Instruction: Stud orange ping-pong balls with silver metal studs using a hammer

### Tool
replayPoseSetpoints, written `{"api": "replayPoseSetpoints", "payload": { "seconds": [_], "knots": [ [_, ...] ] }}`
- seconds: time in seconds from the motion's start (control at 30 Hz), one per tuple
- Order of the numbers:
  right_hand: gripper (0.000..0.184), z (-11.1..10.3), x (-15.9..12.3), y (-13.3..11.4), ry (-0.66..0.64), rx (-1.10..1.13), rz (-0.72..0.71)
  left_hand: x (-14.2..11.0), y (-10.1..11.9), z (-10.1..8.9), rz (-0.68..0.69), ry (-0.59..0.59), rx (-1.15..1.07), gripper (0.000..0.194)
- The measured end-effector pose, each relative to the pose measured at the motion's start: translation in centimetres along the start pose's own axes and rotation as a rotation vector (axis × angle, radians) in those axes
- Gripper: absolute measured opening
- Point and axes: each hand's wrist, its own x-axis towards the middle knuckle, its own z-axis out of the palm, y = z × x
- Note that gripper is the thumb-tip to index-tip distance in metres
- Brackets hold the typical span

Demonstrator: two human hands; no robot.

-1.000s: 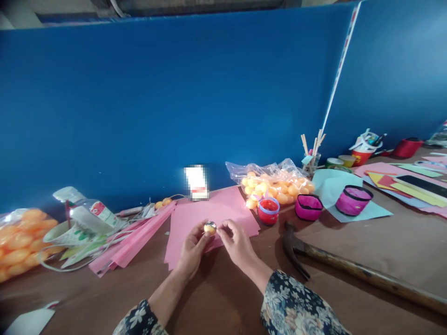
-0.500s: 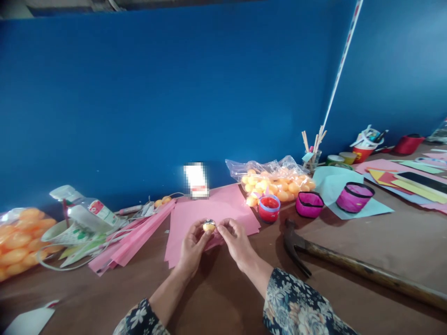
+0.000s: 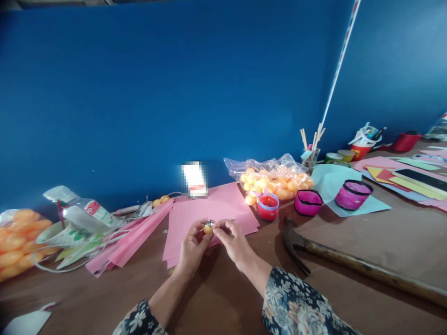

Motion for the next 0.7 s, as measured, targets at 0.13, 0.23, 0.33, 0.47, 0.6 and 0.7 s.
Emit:
{"api": "replayPoseSetpoints", "payload": {
  "seconds": [0.13, 0.23, 0.33, 0.47, 0.6, 0.7],
  "knots": [
    [0.020, -0.03, 0.02, 0.00, -0.010, 0.033, 0.024, -0.05, 0.18, 0.02, 0.005, -0.015, -0.001, 0.036],
    [0.022, -0.03, 0.04, -0.02, -0.011, 0.031, 0.018, -0.08, 0.28, 0.06, -0.006, -0.007, 0.002, 0.037],
    [0.024, -0.02, 0.06, -0.04, -0.009, 0.022, 0.009, -0.08, 0.29, 0.10, 0.004, 0.008, 0.010, 0.036],
    [0.023, -0.04, 0.09, 0.01, -0.031, 0.035, 0.008, -0.01, 0.28, 0.11, 0.019, 0.012, 0.021, 0.035],
    [0.023, -0.09, 0.10, 0.08, -0.048, 0.036, 0.013, -0.03, 0.45, 0.16, 0.035, 0.028, 0.038, 0.035],
    [0.024, -0.10, 0.07, 0.04, -0.052, 0.049, 0.015, -0.07, 0.50, 0.20, 0.006, 0.027, 0.009, 0.036]
  ]
}}
